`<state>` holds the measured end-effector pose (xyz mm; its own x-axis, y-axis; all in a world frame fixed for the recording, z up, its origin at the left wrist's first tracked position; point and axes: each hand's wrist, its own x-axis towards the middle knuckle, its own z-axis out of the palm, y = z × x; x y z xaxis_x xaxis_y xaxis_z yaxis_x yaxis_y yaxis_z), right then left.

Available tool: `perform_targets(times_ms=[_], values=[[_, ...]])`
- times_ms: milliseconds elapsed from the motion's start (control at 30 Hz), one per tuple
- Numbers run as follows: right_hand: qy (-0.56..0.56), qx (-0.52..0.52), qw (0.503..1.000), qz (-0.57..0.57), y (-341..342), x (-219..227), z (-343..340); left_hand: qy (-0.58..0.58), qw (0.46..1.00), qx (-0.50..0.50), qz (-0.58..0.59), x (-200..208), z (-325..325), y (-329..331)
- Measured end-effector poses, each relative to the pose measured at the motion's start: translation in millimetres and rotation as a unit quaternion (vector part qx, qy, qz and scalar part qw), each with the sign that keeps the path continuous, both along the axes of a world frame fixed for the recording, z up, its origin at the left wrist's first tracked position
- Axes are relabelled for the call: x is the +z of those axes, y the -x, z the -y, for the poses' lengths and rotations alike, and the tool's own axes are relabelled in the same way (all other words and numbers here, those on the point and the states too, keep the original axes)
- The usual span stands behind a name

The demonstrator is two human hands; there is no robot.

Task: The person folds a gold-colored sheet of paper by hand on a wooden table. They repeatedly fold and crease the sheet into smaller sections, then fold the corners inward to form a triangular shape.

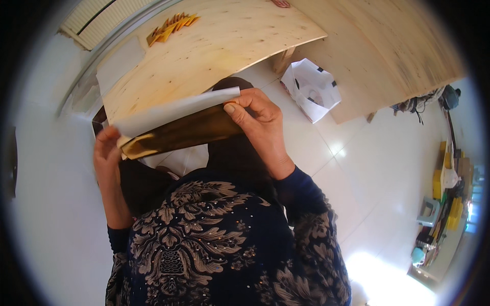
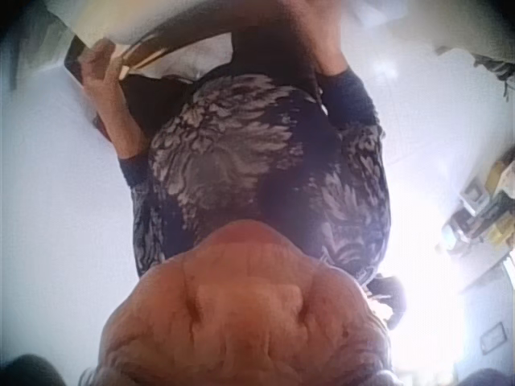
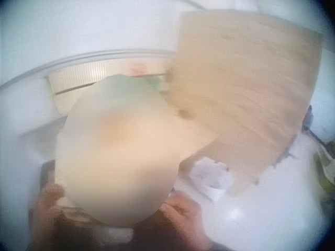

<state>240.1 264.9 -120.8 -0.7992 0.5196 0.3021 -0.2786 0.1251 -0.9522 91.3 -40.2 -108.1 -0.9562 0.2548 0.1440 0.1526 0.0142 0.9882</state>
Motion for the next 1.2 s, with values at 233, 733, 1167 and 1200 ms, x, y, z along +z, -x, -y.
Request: perform_targets(times_ms=[233, 733, 1167, 1200], values=[[-0.233, 0.056, 0.97, -0.04, 20, 34, 40, 0.154, 0.889, -0.11, -0.418, 43, -49, -33], [-0.142, 0.058, 0.984, 0.096, 18, 53, 72, 0.056, 0.974, -0.175, -0.133, 34, -62, -31], [-0.269, 0.066, 0.961, -0.023, 27, 52, 65, 0.018, 0.987, -0.159, -0.024, 38, -65, -37], [-0.261, 0.067, 0.963, -0.019, 27, 52, 66, 0.013, 0.986, -0.162, -0.043, 38, -65, -37]])
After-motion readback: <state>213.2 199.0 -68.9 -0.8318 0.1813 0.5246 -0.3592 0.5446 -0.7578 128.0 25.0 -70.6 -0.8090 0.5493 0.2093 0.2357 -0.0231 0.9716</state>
